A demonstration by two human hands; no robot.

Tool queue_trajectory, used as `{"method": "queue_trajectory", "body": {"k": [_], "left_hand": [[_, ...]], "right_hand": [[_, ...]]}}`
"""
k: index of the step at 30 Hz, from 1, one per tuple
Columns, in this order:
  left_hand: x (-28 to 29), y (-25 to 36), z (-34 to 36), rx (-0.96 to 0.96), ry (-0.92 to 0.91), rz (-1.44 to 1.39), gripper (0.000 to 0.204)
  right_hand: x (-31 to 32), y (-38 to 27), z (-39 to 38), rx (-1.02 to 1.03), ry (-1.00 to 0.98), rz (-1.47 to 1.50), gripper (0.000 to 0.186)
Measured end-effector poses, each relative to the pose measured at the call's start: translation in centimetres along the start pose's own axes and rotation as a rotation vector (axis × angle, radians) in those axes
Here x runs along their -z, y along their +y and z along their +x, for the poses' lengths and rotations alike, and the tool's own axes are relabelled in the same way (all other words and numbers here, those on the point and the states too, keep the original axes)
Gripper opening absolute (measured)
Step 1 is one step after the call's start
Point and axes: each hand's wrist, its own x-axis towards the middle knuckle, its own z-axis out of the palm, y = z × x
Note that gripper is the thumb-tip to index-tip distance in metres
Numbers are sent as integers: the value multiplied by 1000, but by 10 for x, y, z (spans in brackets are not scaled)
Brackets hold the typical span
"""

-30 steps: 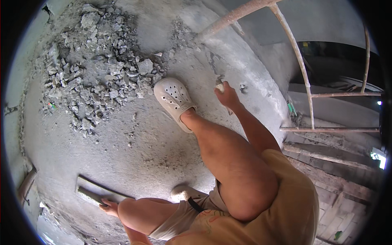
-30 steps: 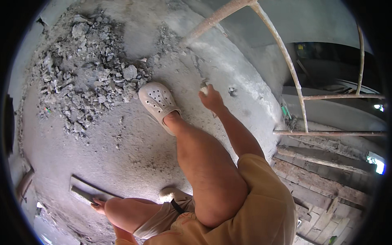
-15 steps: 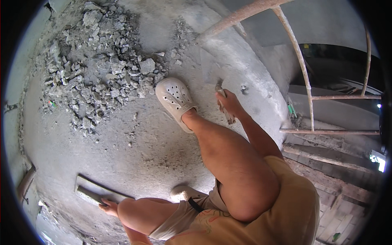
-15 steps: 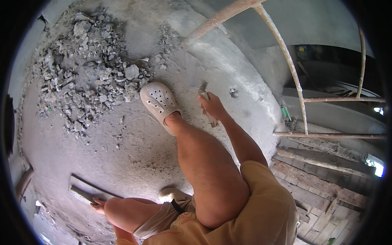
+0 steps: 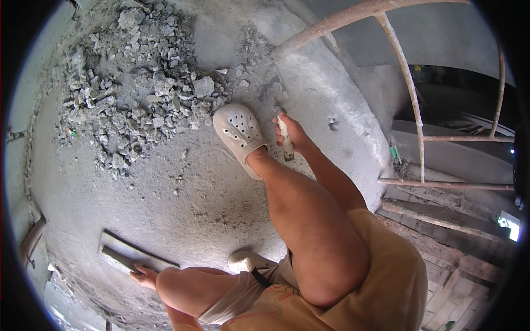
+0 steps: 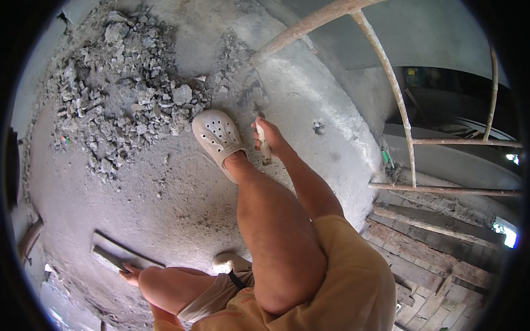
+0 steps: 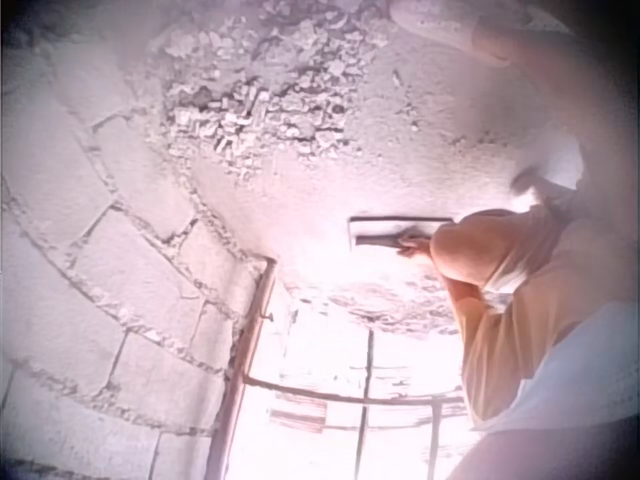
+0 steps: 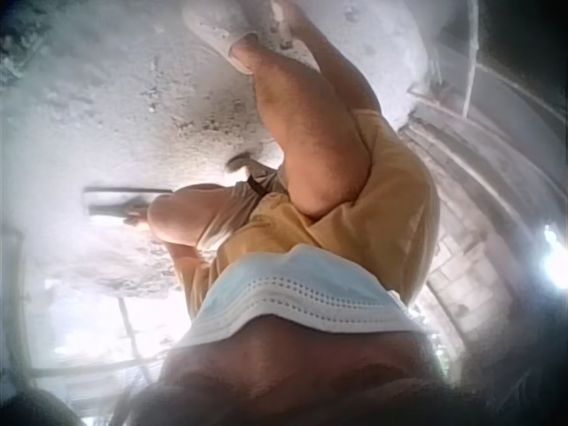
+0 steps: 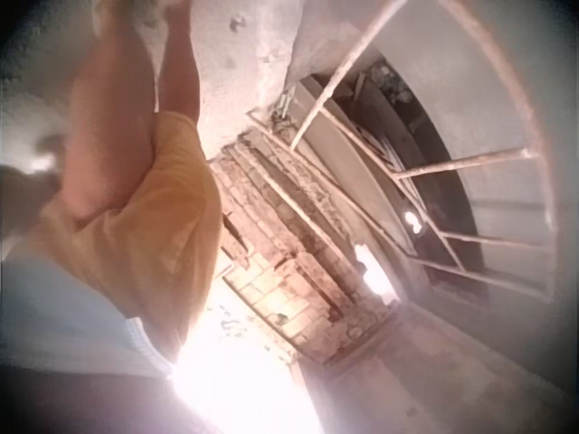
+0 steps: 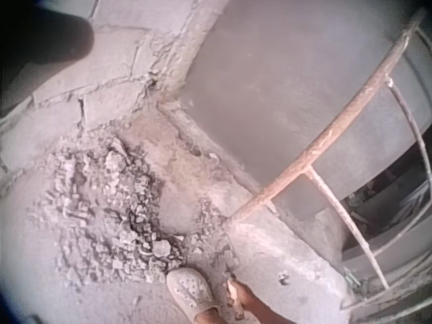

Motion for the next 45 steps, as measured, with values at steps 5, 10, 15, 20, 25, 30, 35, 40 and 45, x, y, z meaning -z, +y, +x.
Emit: {"method": "queue_trajectory", "body": {"k": [5, 10, 15, 20, 25, 30, 35, 40, 45], "left_hand": [[0, 2, -3, -18, 43, 31, 61], [4, 9, -5, 41, -6, 41, 63], [2, 4, -4, -58, 38, 2, 63], [2, -2, 2, -53, 17, -6, 63], [3, 7, -4, -47, -1, -1, 57], [8, 9, -6, -98, -13, 4, 52], [4, 9, -6, -129, 24, -80, 51], [4, -1, 0, -123, 19, -70, 50], [-4, 10, -4, -81, -60, -106, 49]], "right_hand": [[-27, -7, -23, 90, -58, -426, 39], [-31, -13, -35, 91, 101, -302, 37], [-10, -1, -28, -34, 76, -152, 42], [-40, -20, 15, -31, -2, 65, 45], [-67, -19, 28, 45, -5, 172, 45], [-92, -40, 8, 116, -42, -229, 45], [-85, -25, 6, 588, 367, -1064, 52], [-32, -8, -22, 466, 295, -988, 46], [86, -30, -48, 392, 440, -1117, 42]]}}
